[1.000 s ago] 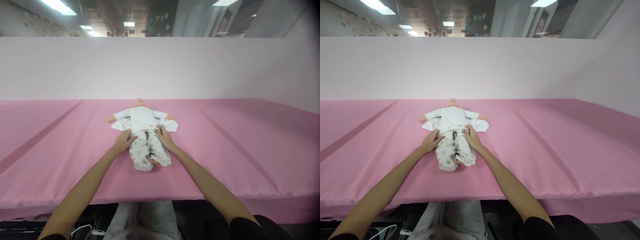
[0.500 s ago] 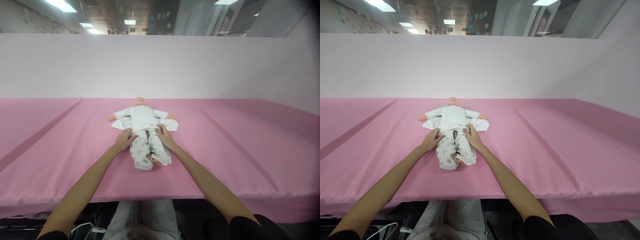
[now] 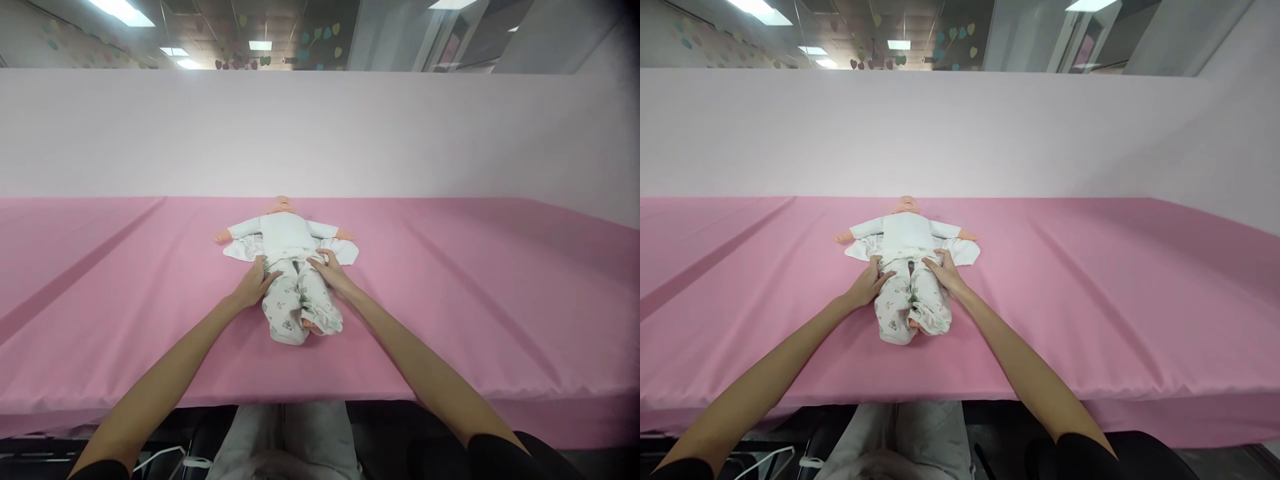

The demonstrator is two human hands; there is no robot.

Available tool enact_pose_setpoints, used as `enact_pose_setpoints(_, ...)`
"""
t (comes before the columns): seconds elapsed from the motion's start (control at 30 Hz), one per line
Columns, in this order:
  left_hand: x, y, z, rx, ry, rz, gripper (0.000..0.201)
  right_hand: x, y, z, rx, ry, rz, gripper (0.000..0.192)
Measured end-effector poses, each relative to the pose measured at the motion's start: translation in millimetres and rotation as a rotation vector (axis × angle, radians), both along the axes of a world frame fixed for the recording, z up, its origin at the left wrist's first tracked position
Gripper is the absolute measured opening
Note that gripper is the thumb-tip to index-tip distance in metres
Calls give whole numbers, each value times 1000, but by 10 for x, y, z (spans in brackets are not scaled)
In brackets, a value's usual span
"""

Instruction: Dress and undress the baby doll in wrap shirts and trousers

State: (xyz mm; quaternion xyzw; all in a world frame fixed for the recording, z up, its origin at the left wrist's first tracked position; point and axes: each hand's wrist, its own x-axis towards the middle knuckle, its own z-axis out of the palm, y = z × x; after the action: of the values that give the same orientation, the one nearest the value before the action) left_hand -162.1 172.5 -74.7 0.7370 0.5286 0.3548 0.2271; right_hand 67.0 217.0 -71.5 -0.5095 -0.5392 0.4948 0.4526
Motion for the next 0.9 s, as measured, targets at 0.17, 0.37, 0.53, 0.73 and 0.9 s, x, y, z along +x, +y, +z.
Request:
enact_pose_setpoints(0.17,70,-3,11,-16,-104,22,49,-4,-28,56,-91,-17,-36,60)
enact_pose_setpoints(0.37,81,-41,55,-28,-102,113,49,32,-20,81,21,-265,-76,48)
enact_pose_setpoints(0.53,78,-147,101,219,112,68,53,58,-81,105,242,-400,-101,43)
enact_pose_setpoints(0.73,208,-270,138,493,351,-253,100,35,-155,108,379,-382,-150,40)
enact_pose_setpoints(0.9,320,-436,45,586,449,-359,113,13,-138,62,431,-396,-166,38)
